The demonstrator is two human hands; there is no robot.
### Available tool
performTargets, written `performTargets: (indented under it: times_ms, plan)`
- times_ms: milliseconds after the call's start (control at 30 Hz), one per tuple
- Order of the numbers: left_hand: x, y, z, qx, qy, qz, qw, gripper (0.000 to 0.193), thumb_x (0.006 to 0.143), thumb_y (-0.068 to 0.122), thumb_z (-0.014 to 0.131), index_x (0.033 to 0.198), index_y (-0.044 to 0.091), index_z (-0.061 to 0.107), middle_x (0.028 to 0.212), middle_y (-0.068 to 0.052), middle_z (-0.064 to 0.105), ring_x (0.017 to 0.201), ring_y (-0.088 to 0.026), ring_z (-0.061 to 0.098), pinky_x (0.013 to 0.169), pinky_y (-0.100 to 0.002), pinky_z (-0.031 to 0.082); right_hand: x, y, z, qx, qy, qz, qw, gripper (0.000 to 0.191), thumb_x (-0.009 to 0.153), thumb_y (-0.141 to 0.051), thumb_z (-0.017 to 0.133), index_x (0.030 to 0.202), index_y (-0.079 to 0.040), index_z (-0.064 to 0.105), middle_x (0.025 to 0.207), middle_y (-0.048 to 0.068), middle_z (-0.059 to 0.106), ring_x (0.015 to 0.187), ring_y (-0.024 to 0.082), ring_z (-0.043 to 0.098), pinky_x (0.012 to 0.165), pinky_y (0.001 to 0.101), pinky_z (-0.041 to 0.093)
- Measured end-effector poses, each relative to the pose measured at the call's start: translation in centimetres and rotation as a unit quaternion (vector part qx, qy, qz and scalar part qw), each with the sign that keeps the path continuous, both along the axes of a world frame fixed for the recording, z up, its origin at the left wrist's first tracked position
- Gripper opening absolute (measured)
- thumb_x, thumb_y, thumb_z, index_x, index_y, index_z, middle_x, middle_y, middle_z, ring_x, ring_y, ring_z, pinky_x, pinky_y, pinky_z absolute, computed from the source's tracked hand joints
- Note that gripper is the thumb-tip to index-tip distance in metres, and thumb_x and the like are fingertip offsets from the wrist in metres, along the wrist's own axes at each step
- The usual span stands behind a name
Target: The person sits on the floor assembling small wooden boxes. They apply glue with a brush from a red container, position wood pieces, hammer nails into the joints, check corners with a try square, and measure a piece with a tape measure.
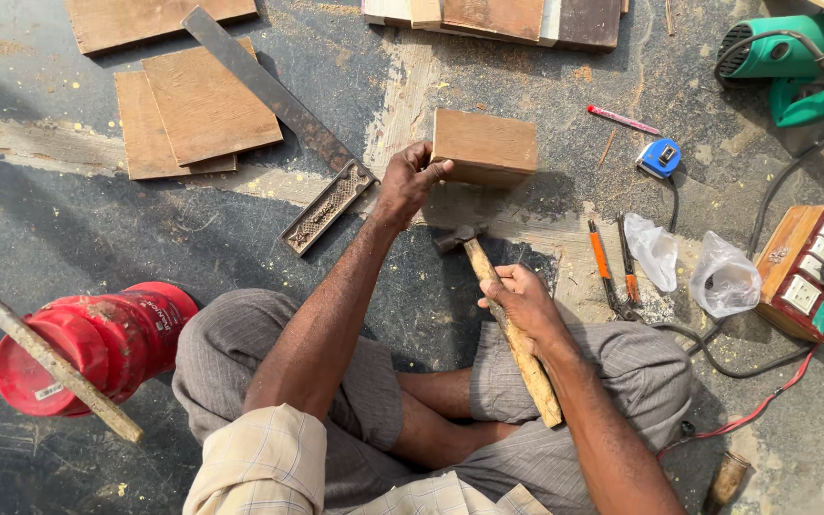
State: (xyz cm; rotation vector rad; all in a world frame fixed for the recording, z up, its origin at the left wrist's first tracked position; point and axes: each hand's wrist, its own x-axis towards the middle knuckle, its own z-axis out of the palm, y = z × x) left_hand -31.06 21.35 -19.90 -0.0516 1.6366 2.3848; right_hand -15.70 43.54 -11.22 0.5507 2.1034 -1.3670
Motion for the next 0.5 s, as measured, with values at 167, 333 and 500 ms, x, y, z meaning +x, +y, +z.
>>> performTargets:
  times_ms: [167, 333, 500]
  plan:
    - [1.8, 0.3, 0.9, 0.022, 0.031, -0.064, 0.997, 0.022, 0.097, 0.016, 0.073, 0.115, 0.003, 0.069, 0.100, -0.002, 0.073, 0.093, -0.007, 0.063, 0.084, -0.026, 0.054, -4.3, 2.5, 1.1, 0.095, 0.120, -0.077, 0.985, 0.054, 0.098, -0.029, 0.066, 0.142, 0.001, 0.055, 0.130, 0.020, 0.069, 0.117, 0.026, 0.069, 0.096, 0.0393, 0.056]
    - [1.9, 0.2, 1.5, -0.026, -0.053, -0.053, 0.997, 0.036, 0.096, 0.034, 0.073, 0.114, 0.007, 0.058, 0.100, -0.006, 0.066, 0.097, -0.011, 0.060, 0.087, -0.029, 0.052, -4.4, 0.7, 3.3, 0.152, -0.055, 0.153, 0.975, 0.068, 0.103, -0.040, 0.070, 0.154, -0.005, 0.039, 0.142, 0.019, 0.059, 0.123, 0.026, 0.057, 0.095, 0.0422, 0.046]
    - [-0.1, 1.8, 1.7, -0.073, -0.101, -0.012, 0.992, 0.033, 0.101, 0.033, 0.073, 0.106, 0.007, 0.054, 0.093, -0.006, 0.056, 0.086, -0.012, 0.052, 0.075, -0.034, 0.048, 0.1, -1.0, 2.8, 0.021, -0.127, 0.050, 0.990, 0.088, 0.088, -0.016, 0.070, 0.165, -0.017, 0.028, 0.130, 0.022, 0.068, 0.093, 0.044, 0.070, 0.077, 0.0526, 0.060]
